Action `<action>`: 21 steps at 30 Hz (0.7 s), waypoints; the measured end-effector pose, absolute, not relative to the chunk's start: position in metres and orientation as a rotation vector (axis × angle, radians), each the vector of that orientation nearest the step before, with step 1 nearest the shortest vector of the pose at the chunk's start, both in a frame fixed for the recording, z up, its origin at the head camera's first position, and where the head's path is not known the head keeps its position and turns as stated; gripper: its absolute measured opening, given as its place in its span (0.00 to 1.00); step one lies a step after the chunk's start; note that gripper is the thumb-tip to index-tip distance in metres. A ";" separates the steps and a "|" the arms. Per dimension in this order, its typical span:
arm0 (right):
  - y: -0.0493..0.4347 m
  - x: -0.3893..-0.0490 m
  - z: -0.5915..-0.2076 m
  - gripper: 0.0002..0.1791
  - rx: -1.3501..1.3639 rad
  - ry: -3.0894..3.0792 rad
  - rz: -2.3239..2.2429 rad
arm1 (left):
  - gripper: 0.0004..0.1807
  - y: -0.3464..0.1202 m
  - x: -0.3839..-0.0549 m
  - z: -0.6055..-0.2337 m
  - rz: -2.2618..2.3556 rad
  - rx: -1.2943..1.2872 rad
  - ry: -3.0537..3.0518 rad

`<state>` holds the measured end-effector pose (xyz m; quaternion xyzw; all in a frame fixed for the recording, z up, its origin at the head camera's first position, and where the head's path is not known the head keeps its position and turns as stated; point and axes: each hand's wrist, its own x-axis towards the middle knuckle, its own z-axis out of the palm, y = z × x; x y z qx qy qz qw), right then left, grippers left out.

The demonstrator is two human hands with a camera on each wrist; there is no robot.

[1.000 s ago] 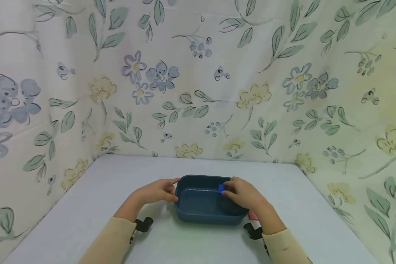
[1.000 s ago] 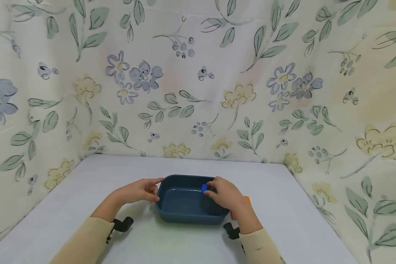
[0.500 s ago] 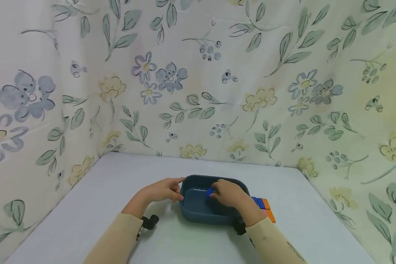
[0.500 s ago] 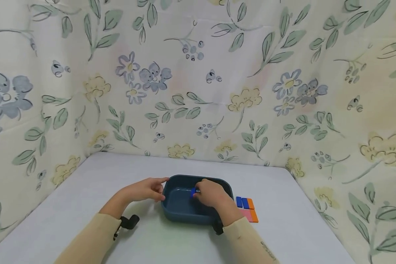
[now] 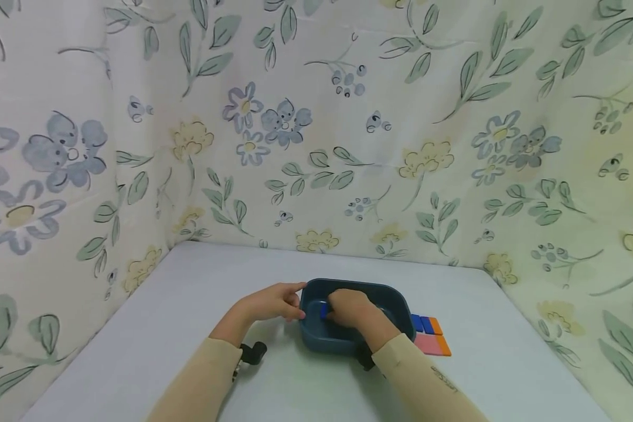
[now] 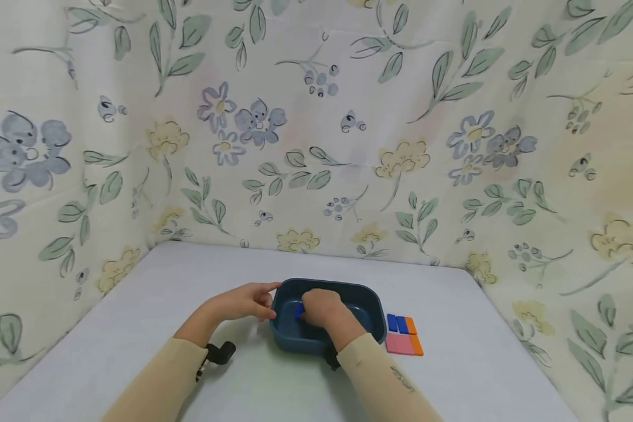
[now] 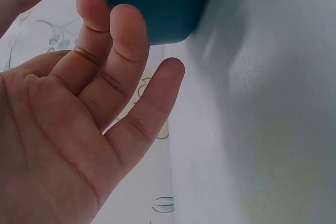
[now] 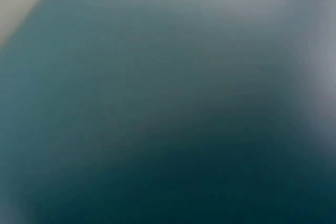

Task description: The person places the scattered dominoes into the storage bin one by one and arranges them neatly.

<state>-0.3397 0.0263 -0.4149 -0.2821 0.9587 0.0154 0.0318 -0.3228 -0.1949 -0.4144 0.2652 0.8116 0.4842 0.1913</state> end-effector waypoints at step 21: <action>0.011 -0.346 -0.424 0.10 -0.909 2.974 -0.018 | 0.46 -0.192 -0.322 -0.414 1.359 0.709 2.285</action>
